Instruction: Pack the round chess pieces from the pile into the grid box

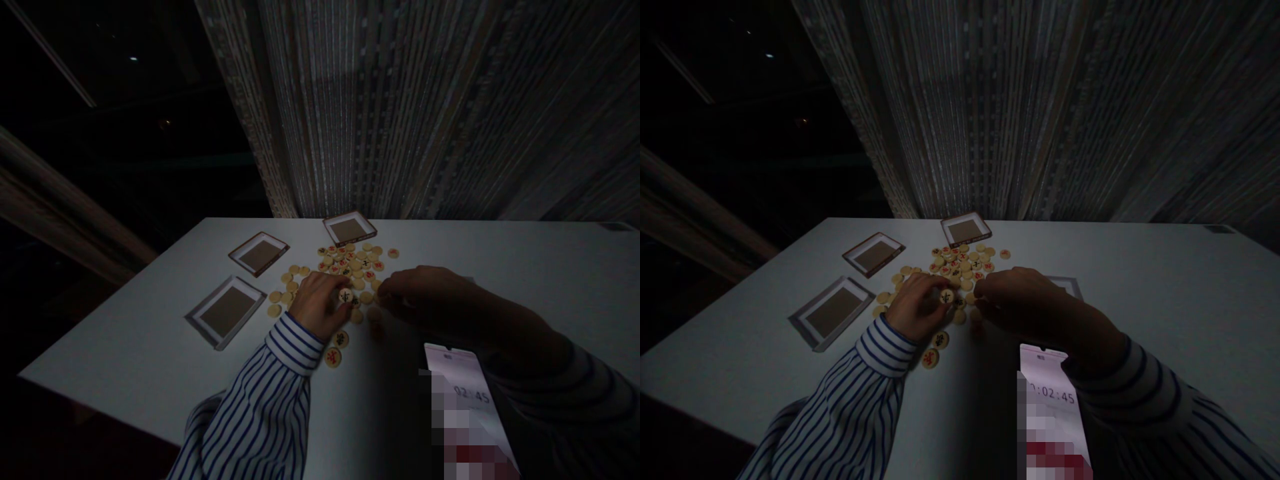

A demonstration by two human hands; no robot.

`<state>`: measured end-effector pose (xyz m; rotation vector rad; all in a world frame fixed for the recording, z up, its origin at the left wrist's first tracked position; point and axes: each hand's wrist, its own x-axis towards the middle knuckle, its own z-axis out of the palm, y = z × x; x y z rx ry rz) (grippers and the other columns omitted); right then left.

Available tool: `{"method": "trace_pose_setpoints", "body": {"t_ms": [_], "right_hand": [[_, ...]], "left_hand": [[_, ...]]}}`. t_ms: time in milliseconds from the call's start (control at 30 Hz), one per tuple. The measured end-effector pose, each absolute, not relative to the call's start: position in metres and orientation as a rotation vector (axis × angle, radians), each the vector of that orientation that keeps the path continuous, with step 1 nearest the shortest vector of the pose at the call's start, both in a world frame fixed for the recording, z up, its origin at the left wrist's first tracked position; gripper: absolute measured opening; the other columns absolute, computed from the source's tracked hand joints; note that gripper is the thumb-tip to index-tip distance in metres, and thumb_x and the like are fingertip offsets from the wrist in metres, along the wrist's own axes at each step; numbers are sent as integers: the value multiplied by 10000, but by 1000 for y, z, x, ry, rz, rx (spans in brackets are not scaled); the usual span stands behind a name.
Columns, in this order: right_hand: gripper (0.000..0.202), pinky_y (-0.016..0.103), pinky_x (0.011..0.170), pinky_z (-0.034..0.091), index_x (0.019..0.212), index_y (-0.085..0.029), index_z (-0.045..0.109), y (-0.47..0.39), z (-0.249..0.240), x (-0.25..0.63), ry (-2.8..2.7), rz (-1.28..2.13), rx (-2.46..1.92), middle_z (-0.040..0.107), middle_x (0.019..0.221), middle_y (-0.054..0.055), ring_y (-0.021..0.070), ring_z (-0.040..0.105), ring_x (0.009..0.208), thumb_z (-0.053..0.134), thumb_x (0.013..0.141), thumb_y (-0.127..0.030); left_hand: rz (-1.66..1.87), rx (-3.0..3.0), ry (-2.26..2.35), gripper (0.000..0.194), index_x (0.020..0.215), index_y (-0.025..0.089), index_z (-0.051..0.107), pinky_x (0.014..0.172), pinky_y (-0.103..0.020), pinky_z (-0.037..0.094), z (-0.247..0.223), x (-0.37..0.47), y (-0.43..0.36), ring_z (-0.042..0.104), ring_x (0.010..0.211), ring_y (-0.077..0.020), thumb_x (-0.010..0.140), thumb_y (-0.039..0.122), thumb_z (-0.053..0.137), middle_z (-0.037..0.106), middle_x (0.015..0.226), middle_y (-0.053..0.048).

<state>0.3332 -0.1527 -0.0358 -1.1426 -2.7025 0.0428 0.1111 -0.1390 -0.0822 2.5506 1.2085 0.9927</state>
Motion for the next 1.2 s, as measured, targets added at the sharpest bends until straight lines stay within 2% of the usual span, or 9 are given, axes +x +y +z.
{"method": "trace_pose_setpoints", "body": {"t_ms": [700,867,1067,1200], "right_hand": [[155,259,490,262,767,-204,600,-158,-27,330,-2725,25,-1293,630,679,6,116,520,561,455,819,-226],[172,248,516,300,837,-223,611,-166,-23,334,-2696,43,-1383,653,754,7,124,549,607,440,825,-237],[149,246,491,313,780,-213,608,-180,-23,351,-2599,61,-1515,631,723,24,120,522,568,462,805,-231],[147,237,505,342,732,-205,587,-189,-31,370,-2554,81,-1389,600,663,0,107,495,544,465,810,-232]], "left_hand": [[1230,2514,1141,250,983,156,557,778,-378,467,-76,120,-149,569,860,-209,740,206,586,638,887,-72],[1245,2522,1107,272,987,173,550,782,-362,467,-76,124,-152,566,876,-203,719,164,597,635,896,-61],[1245,2527,1107,252,972,176,546,797,-353,472,-77,128,-155,588,875,-194,725,170,598,643,903,-59],[1243,2521,1097,243,966,177,548,805,-356,477,-76,131,-157,598,885,-194,726,169,586,647,909,-62]]}}
